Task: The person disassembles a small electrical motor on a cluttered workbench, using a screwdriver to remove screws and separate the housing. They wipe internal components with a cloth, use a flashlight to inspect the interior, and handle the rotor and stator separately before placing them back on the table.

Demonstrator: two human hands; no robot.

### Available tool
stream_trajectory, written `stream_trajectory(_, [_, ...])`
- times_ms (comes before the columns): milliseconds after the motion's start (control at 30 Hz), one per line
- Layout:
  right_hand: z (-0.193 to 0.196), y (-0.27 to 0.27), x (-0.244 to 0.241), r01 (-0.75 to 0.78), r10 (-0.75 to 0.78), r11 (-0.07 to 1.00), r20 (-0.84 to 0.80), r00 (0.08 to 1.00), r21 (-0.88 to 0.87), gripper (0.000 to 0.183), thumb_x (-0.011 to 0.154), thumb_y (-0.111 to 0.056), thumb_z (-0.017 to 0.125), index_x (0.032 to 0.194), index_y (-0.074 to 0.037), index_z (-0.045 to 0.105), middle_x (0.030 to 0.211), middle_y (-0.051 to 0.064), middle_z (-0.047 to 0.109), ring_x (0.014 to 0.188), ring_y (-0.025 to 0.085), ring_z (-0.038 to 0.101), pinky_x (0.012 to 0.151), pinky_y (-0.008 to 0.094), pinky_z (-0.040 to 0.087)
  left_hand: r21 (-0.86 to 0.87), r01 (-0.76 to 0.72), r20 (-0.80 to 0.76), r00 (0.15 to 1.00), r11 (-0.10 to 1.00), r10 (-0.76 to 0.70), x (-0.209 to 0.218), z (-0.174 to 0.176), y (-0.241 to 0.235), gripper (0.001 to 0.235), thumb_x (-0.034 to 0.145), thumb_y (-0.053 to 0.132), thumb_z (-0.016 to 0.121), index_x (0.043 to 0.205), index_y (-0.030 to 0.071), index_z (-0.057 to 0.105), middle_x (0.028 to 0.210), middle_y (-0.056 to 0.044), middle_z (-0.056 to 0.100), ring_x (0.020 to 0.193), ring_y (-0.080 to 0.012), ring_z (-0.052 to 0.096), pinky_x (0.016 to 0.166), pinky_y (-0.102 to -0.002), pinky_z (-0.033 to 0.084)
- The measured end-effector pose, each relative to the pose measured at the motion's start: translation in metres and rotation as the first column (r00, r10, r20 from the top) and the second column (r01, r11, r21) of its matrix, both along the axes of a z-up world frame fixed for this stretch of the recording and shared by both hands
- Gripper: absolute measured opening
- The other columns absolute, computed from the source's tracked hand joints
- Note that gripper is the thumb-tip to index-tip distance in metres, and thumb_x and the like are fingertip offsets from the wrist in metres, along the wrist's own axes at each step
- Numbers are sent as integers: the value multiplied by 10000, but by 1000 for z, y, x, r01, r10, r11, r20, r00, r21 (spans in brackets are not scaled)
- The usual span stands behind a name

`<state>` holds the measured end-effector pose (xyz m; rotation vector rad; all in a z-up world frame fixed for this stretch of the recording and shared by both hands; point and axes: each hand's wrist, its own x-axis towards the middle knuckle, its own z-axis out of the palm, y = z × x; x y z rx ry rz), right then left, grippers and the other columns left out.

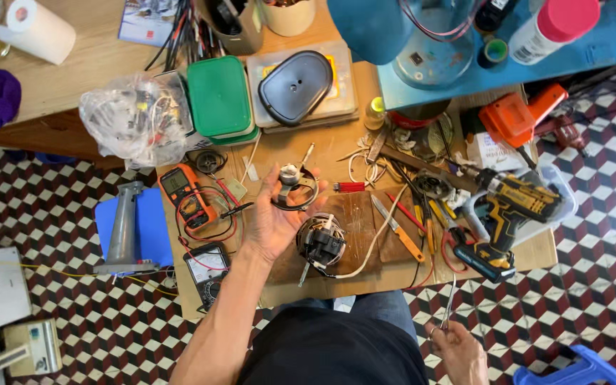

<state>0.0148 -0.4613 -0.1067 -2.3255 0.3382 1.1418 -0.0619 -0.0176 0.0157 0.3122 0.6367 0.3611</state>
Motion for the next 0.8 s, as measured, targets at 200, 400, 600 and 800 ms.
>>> stream_trajectory(200, [112,112,31,-270,271,962,-14,963,31,473,840,-439,768,1074,-30,730,822,124,756,670,230,718,689,370,566,91,17,93,995,996,-25,2,3,-3,488,1031,379,602,1390,51,565,1253,-106,687,1155,-265,693,947,-437,604])
stream_trajectory(400, [211,228,67,-714,647,697,365,670,74,566,745,-495,825,1099,-66,722,943,105,709,875,231,697,792,394,549,135,-72,93,994,988,60,16,7,-4,498,999,246,640,1455,82,527,1186,-86,691,1061,-225,704,946,-464,619])
stream_trajectory(600, [230,282,79,-890,777,454,509,369,-48,622,728,-509,816,1075,-7,694,869,144,665,849,283,650,779,428,524,129,-145,60,989,981,138,26,14,-6,584,938,162,675,1484,92,480,1193,-66,662,1025,-181,706,922,-451,633])
stream_trajectory(800, [218,293,87,-931,798,352,551,243,-100,638,709,-516,821,1015,27,684,830,156,642,825,308,636,778,448,524,163,-138,39,990,977,133,28,16,-2,622,912,183,670,1492,124,456,1241,-64,667,1043,-177,706,919,-412,626])
